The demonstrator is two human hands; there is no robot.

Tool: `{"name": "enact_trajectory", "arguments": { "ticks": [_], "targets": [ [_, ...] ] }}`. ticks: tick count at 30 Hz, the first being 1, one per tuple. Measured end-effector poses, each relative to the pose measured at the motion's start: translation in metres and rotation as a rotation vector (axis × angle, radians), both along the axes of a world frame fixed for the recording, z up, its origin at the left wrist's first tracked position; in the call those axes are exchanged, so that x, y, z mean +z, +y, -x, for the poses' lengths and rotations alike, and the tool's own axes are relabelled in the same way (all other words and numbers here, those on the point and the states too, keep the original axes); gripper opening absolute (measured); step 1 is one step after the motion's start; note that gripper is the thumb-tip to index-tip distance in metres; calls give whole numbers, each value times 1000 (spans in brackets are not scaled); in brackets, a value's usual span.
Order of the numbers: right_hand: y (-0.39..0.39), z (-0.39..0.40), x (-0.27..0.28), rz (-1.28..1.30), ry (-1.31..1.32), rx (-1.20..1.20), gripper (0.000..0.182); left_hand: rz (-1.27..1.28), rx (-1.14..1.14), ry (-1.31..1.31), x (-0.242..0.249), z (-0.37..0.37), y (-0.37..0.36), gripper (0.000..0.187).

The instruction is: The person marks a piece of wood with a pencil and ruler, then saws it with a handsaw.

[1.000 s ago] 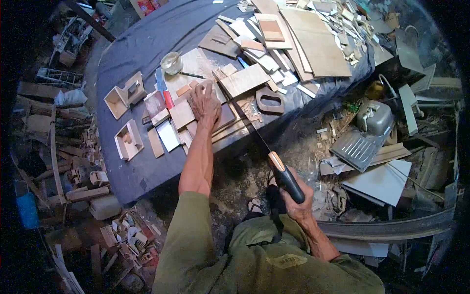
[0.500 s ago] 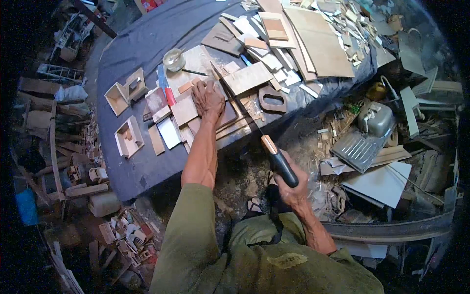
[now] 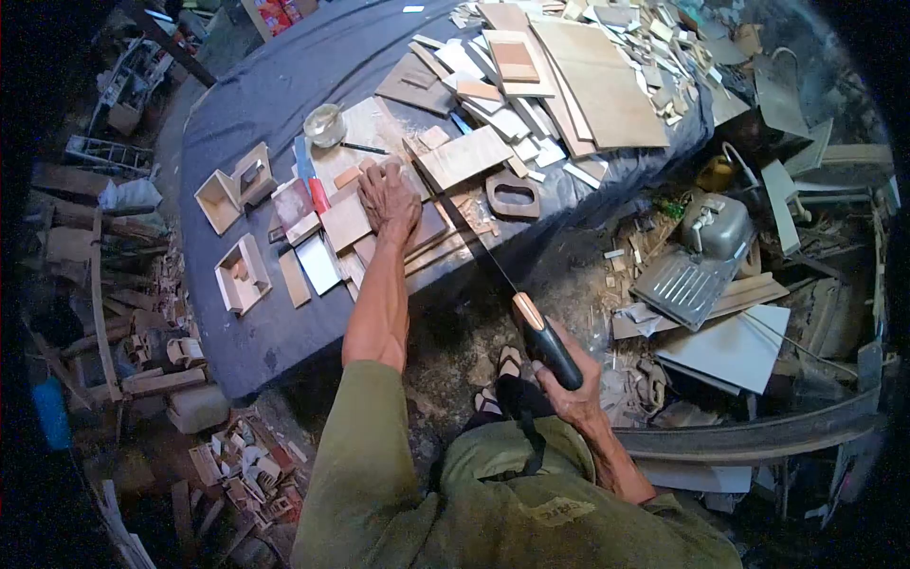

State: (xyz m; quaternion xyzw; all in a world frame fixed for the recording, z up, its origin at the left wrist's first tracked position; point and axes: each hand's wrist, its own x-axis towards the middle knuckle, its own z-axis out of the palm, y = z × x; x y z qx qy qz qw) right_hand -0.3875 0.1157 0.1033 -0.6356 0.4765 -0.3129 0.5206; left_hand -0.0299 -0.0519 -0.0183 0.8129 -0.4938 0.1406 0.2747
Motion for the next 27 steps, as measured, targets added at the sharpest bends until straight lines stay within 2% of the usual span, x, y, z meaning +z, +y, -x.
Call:
{"name": "enact_trajectory", "arguments": {
  "ticks": [2, 5, 8, 12, 15, 19, 22, 27],
  "targets": [
    [0, 8, -15, 93, 2, 35, 63, 2, -21, 15, 0, -1, 1, 25],
    [-2, 10, -10, -9, 37, 31, 62, -114, 4, 23, 5, 1, 0, 30],
    [-3, 9, -13, 0, -16, 9, 61, -214, 1, 45, 12, 2, -4, 31],
    [-3, 3, -9, 79, 25, -38, 56, -85, 12, -9, 1, 1, -7, 42],
    [-2, 3, -14, 36, -28, -44, 55, -24, -7, 0, 2, 0, -4, 45],
    [1, 4, -19, 21, 46, -27, 56, 12, 43, -1, 4, 3, -4, 41],
    [-1, 1, -14, 139, 44, 12, 57, -36, 26, 12, 4, 0, 0, 42],
    [-4, 6, -15, 115, 52, 12, 59, -99, 58, 36, 4, 1, -2, 43]
  ]
}}
